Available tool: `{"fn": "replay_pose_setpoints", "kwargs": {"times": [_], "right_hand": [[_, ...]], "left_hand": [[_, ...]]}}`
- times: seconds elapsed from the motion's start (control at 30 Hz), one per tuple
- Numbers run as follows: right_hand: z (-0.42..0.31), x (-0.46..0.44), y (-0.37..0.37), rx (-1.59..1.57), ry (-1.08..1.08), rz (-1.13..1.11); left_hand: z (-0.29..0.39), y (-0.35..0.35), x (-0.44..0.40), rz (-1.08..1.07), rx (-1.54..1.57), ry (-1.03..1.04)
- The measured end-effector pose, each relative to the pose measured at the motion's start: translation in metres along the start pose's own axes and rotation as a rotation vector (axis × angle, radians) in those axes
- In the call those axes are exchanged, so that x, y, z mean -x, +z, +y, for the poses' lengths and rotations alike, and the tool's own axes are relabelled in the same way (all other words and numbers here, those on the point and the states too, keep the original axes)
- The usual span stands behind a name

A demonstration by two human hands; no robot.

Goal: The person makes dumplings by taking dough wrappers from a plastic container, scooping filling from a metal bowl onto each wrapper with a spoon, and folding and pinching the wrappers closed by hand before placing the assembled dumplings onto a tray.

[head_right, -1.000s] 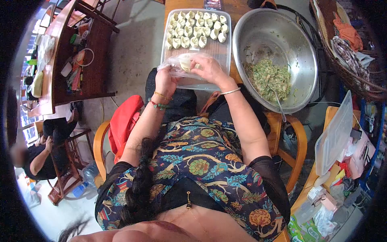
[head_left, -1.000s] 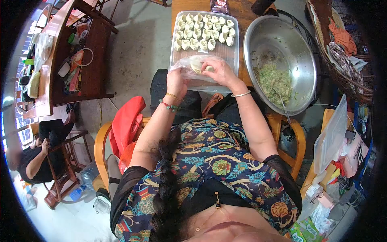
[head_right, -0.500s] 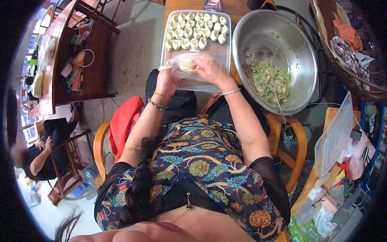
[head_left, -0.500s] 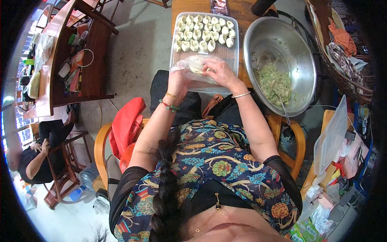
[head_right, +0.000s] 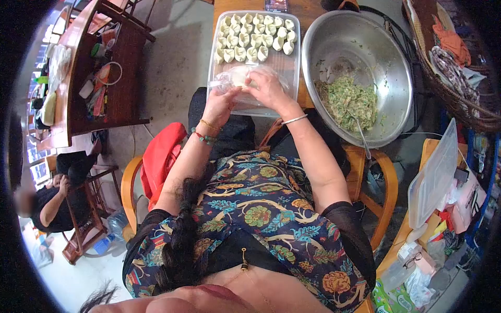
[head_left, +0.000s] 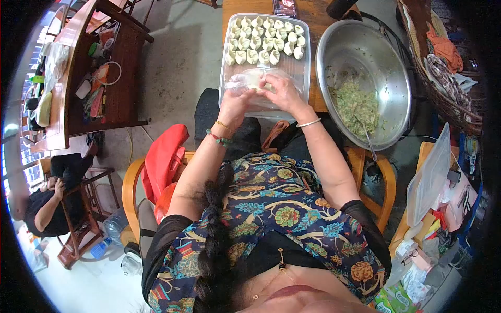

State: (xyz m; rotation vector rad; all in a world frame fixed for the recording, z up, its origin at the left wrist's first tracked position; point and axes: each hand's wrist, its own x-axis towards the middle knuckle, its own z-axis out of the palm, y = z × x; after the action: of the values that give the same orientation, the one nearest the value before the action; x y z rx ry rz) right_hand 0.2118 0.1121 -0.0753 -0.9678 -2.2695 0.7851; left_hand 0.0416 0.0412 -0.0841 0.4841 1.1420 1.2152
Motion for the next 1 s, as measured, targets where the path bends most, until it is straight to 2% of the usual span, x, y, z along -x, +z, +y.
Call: {"fn": "replay_pose_setpoints", "kwargs": {"times": [0.13,0.47,0.53,0.67,0.73,0.77,0.83,0.93,1.0], "right_hand": [[0.004,-0.002,-0.003,-0.101,0.115,-0.069],[0.005,-0.004,-0.003,-0.104,0.145,-0.044],[0.001,-0.005,0.0,-0.143,0.088,0.054],[-0.008,-0.004,0.0,-0.041,0.091,0.041],[-0.003,-0.005,0.008,0.019,-0.133,0.2],[0.001,-0.003,0.008,0.02,-0.133,0.2],[0.0,-0.003,0.005,-0.082,0.061,0.084],[0.005,-0.003,0.006,-0.139,0.186,0.074],[0.007,-0.004,0.005,-0.134,0.203,0.101]], "left_hand": [[0.014,0.007,0.01,-0.042,0.031,-0.028],[0.005,0.004,0.0,0.022,-0.057,-0.019],[0.012,0.01,0.004,0.021,-0.017,0.021],[0.011,0.009,0.004,0.037,0.04,-0.01],[0.022,0.016,0.012,0.027,0.024,-0.05],[0.018,0.013,0.008,0.027,0.024,-0.05],[0.002,0.0,-0.004,-0.014,-0.023,-0.016],[-0.007,-0.008,-0.013,-0.067,0.02,-0.026],[-0.006,-0.005,-0.012,-0.03,0.041,0.002]]}}
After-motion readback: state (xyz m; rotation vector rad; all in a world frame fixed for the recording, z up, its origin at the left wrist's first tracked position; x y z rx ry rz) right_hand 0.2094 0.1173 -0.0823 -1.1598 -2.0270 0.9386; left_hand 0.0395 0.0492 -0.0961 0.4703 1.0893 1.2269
